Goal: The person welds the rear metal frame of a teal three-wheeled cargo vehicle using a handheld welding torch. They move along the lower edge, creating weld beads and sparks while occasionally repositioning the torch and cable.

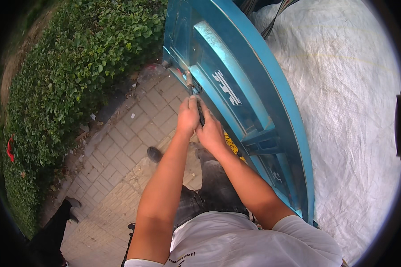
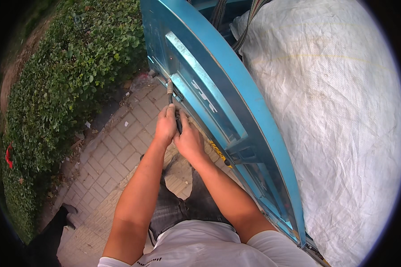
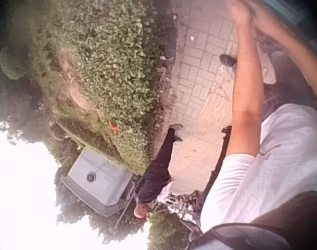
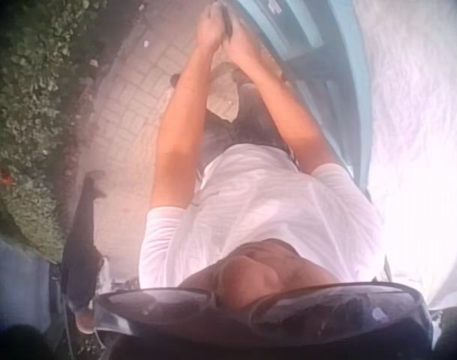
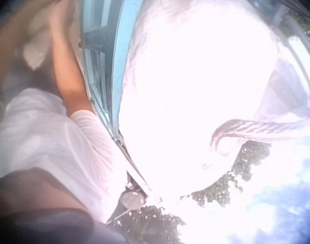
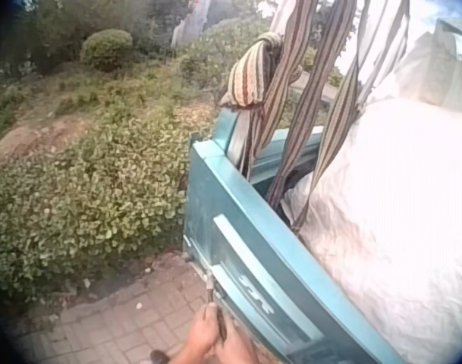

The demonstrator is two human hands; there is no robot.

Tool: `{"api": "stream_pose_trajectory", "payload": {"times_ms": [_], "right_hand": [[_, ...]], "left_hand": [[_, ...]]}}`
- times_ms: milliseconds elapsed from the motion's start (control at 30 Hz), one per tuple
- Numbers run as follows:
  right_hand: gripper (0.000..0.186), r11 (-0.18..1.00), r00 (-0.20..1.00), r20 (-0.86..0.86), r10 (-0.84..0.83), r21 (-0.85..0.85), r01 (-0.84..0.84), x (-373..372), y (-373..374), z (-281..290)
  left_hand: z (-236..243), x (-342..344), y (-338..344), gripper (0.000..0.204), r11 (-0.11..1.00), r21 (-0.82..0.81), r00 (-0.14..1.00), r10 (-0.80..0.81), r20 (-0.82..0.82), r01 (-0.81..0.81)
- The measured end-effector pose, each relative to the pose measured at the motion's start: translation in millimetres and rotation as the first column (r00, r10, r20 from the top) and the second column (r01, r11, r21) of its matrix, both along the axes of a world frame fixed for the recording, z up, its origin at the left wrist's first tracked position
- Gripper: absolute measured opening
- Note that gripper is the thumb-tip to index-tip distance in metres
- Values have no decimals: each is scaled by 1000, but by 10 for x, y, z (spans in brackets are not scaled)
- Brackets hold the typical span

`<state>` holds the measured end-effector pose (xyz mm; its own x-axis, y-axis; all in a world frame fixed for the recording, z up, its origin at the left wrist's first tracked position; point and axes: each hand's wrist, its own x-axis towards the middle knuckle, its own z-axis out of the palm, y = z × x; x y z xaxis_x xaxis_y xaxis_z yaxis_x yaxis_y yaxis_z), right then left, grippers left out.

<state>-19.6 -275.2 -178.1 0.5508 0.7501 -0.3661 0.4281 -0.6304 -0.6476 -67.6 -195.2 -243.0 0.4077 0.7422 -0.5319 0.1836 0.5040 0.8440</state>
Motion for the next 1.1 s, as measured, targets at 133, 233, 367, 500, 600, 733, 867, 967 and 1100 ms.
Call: {"api": "stream_pose_trajectory", "payload": {"times_ms": [133,233,367,500,600,733,867,967,1100], "right_hand": [[68,1000,1000,2,2,-12,-2,5,-1,4],[68,1000,1000,13,-1,5,1,3,-16,-55],[68,1000,1000,24,-8,21,7,3,-24,-57],[66,999,997,72,16,42,-19,5,-40,-101],[64,999,997,76,18,43,-21,17,-51,-159],[68,1000,999,-35,27,10,-27,49,-49,-68],[69,996,991,-120,62,75,-53,103,-129,-34],[68,992,971,-239,24,124,6,131,-165,-47],[64,983,983,-172,60,182,-28,107,-144,-94]], "left_hand": [[10,1,5,41,1000,21,1000,-11,-14,11],[16,-3,7,41,1000,23,1000,-19,-7,20],[54,2,7,41,1000,20,999,-23,-25,23],[42,-5,17,39,1000,22,1000,-14,-6,14],[101,3,16,37,1000,12,1000,0,11,0],[106,-10,24,36,1000,10,1000,-16,-8,16],[-35,-49,3,32,991,-134,995,-3,96,16],[50,-29,-39,30,981,-195,988,38,152,-8],[52,-18,-43,29,977,-205,982,89,165,-54]]}}
